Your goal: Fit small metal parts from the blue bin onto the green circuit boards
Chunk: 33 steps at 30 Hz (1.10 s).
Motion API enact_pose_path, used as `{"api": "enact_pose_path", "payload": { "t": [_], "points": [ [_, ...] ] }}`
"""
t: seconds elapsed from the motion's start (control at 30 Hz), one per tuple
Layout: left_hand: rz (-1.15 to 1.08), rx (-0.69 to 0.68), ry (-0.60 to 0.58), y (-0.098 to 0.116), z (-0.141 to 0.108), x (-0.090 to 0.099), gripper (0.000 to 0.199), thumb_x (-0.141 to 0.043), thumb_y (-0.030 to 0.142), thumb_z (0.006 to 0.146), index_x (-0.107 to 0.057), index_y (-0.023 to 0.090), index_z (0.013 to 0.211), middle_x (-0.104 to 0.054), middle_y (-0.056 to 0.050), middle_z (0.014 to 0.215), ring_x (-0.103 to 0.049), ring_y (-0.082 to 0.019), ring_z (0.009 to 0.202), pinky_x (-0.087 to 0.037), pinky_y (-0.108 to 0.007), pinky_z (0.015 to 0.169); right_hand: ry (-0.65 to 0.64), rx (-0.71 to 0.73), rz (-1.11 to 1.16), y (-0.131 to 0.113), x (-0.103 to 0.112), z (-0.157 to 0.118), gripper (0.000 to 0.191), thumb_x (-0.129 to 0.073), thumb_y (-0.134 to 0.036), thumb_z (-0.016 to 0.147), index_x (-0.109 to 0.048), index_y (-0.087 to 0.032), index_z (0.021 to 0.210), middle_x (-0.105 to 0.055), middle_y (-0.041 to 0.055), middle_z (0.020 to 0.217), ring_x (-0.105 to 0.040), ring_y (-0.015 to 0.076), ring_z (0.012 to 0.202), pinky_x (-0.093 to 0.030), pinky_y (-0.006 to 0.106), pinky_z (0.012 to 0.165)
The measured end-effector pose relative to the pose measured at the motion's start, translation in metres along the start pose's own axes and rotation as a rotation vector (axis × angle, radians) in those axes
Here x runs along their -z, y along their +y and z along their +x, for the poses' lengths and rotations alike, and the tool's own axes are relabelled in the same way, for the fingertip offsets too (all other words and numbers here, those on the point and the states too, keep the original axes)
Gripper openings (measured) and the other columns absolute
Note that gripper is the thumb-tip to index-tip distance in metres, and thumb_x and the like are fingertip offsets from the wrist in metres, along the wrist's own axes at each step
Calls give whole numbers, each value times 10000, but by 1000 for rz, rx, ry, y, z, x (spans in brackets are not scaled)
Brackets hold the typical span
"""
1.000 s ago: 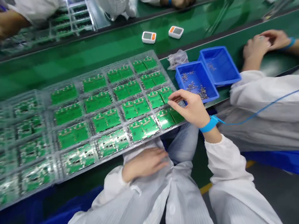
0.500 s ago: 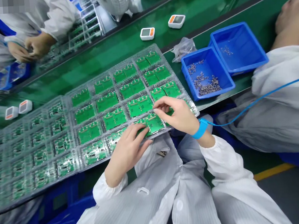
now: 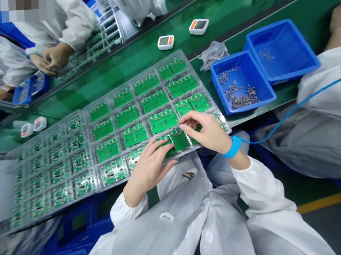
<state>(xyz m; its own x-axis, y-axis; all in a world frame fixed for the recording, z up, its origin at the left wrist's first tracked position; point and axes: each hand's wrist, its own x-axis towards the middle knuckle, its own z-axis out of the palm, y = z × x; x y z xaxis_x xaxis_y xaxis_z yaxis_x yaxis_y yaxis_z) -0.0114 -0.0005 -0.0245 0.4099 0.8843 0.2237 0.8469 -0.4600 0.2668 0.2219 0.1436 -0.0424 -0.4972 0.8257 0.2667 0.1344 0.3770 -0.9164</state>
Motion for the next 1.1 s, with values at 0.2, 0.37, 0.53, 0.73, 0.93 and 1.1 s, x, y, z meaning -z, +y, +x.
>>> {"api": "enact_pose_path", "payload": {
  "t": [0.2,0.37,0.53,0.73,0.93,1.1],
  "points": [
    [50,9,163,0,-4,6,291,-752,319,1102,-652,220,1356,-805,-130,1244,-774,-311,1266,-681,-492,1066,-47,-40,52,2,-2,-5,187,-749,-450,1099,-772,-271,1149,-840,11,849,-821,219,777,-657,341,708],
    [58,139,283,4,-6,5,187,-739,183,1086,-664,242,1248,-739,-94,1131,-760,-278,1132,-688,-466,965,-54,-31,8,0,-2,-6,112,-725,-366,1115,-745,-278,1181,-889,15,988,-870,228,913,-687,360,848],
    [-9,274,326,12,-9,0,407,-638,55,1092,-620,219,1465,-646,-184,1513,-707,-297,1419,-710,-438,1057,-72,-31,-3,-4,-1,-6,106,-740,-355,1101,-760,-265,1153,-881,38,1036,-865,234,947,-696,347,826],
    [-147,361,307,16,-10,-5,585,-606,64,1115,-487,228,1663,-606,-195,1647,-624,-296,1584,-647,-460,1243,-57,41,-109,-2,-2,-5,101,-811,-336,1049,-791,-254,1103,-850,35,1006,-822,213,885,-681,322,817],
    [-203,298,238,19,-8,-9,668,-570,90,1140,-392,280,1755,-792,-121,1388,-804,-250,1230,-715,-422,1040,-86,110,-167,-2,-3,-5,49,-774,-279,1061,-787,-245,1094,-848,41,1015,-810,208,869,-665,314,798],
    [-223,314,254,17,-9,-7,589,-484,14,1121,-536,253,1657,-742,-136,1414,-771,-233,1278,-684,-389,1062,-78,127,-211,-3,-4,-7,58,-744,-278,1082,-784,-243,1107,-852,47,1023,-813,215,881,-646,318,765]
  ]
}}
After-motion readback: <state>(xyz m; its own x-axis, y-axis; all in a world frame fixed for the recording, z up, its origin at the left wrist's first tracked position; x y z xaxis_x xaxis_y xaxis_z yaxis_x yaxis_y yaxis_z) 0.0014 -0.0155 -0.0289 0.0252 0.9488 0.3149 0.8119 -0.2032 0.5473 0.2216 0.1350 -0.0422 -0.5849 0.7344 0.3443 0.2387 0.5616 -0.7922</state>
